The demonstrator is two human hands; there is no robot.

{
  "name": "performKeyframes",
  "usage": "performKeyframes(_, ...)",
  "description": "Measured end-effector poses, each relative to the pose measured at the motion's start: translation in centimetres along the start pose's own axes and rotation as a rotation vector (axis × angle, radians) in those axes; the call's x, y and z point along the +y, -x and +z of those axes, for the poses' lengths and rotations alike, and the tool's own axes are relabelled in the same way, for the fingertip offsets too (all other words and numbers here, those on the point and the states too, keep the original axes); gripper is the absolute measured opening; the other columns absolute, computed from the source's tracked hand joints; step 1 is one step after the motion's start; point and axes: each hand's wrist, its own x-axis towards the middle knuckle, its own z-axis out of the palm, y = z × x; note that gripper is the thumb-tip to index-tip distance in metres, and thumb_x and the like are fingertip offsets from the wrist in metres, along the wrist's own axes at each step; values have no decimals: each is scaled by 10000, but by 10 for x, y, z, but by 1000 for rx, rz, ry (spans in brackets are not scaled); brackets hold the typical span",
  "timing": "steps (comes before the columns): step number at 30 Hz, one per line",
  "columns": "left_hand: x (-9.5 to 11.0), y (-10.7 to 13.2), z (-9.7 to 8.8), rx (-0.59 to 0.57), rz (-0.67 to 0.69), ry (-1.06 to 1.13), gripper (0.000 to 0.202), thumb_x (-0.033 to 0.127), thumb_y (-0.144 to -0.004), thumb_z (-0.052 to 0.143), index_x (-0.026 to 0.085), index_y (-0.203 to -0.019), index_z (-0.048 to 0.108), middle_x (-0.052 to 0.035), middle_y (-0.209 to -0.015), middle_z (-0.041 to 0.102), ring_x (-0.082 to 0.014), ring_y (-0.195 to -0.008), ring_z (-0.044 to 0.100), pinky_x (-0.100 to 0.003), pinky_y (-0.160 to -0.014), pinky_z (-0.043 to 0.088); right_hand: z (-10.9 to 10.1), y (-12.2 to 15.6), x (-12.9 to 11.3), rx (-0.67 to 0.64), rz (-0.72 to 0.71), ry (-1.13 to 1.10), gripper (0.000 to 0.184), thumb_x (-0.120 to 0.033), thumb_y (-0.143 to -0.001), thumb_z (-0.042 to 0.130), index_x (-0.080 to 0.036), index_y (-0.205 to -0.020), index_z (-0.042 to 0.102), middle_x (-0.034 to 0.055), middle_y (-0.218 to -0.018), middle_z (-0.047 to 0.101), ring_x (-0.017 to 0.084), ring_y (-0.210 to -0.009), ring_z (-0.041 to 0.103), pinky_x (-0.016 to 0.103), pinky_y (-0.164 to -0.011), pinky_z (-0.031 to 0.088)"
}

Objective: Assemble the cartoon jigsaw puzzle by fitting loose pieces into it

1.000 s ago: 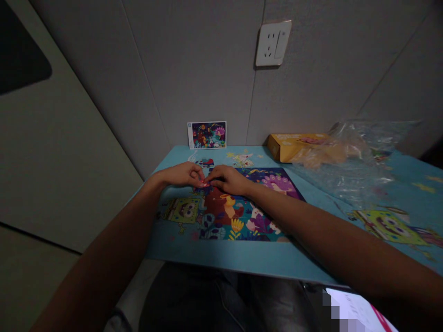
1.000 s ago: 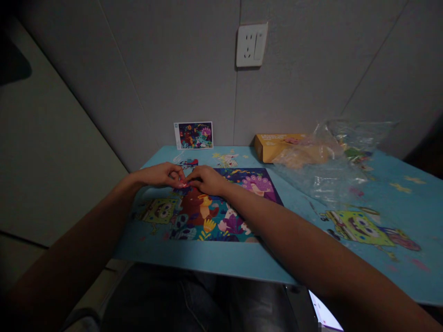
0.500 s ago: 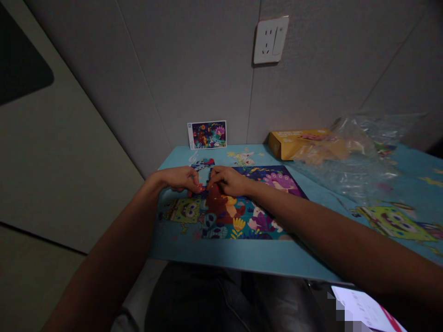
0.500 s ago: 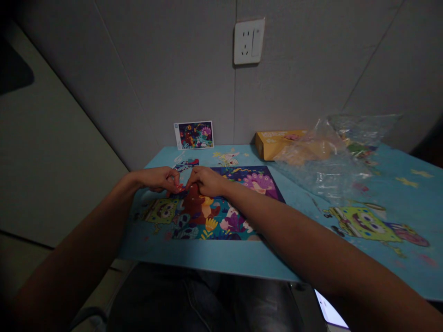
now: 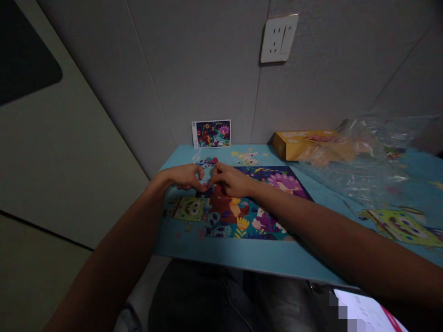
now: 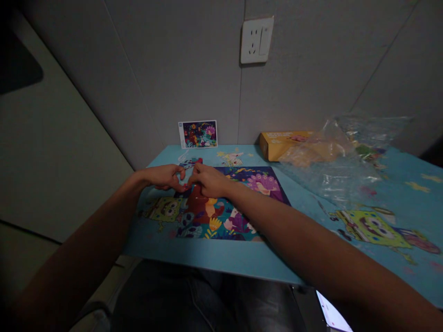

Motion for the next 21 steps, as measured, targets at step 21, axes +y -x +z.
performKeyframes(21,-34,-32,-9,669,31,-238,470,440,-659,777,145,-1016,698,-118,-1032,712,-264,-900,653,-331,-776,472,-5,3,12,187,433,132,377,9,-707,495,-152,-939,745,71,-890,556,195,-849,555,297,-852,426)
